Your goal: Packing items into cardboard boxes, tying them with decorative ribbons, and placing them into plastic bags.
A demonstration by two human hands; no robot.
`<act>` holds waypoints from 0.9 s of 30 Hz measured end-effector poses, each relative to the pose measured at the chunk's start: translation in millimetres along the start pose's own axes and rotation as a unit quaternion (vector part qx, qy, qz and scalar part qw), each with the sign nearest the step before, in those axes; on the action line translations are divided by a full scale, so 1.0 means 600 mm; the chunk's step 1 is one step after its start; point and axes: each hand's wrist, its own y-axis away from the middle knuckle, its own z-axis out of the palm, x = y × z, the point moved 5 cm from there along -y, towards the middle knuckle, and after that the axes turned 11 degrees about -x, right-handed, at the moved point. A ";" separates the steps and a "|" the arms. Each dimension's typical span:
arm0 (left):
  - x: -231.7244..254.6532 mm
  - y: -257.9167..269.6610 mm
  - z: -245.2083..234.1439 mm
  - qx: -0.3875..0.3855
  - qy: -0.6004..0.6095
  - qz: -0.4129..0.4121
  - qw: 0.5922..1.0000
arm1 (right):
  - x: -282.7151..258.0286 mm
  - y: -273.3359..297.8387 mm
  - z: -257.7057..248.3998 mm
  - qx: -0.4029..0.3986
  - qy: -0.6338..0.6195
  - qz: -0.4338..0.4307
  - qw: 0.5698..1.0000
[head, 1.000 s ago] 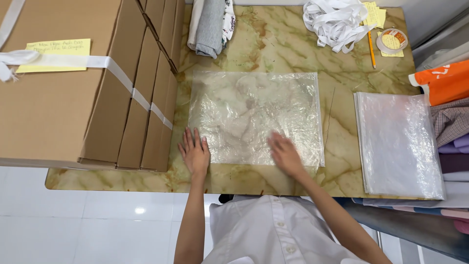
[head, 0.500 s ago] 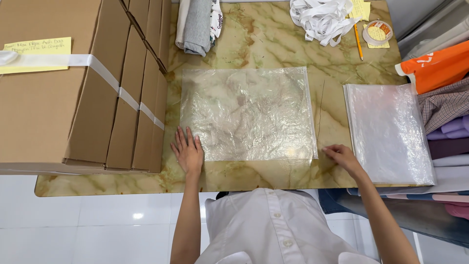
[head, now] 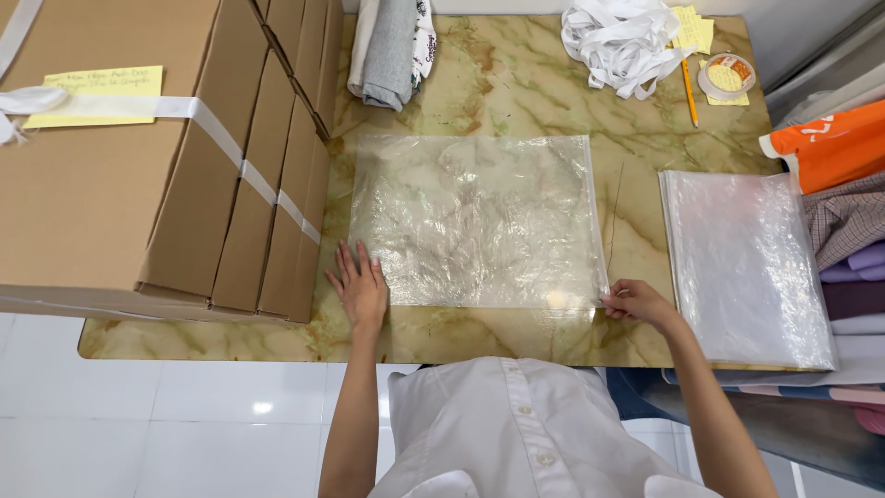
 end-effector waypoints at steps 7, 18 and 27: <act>-0.022 -0.050 0.000 0.010 0.069 -0.034 0.997 | -0.041 -0.047 -0.038 0.188 0.142 -0.016 0.972; -0.016 -0.185 0.022 -0.113 0.266 -0.037 0.957 | -0.153 -0.033 0.093 0.280 0.388 -0.246 0.843; 0.334 -0.118 0.086 -0.357 0.096 0.121 0.921 | -0.133 -0.057 0.084 0.283 0.383 -0.228 0.849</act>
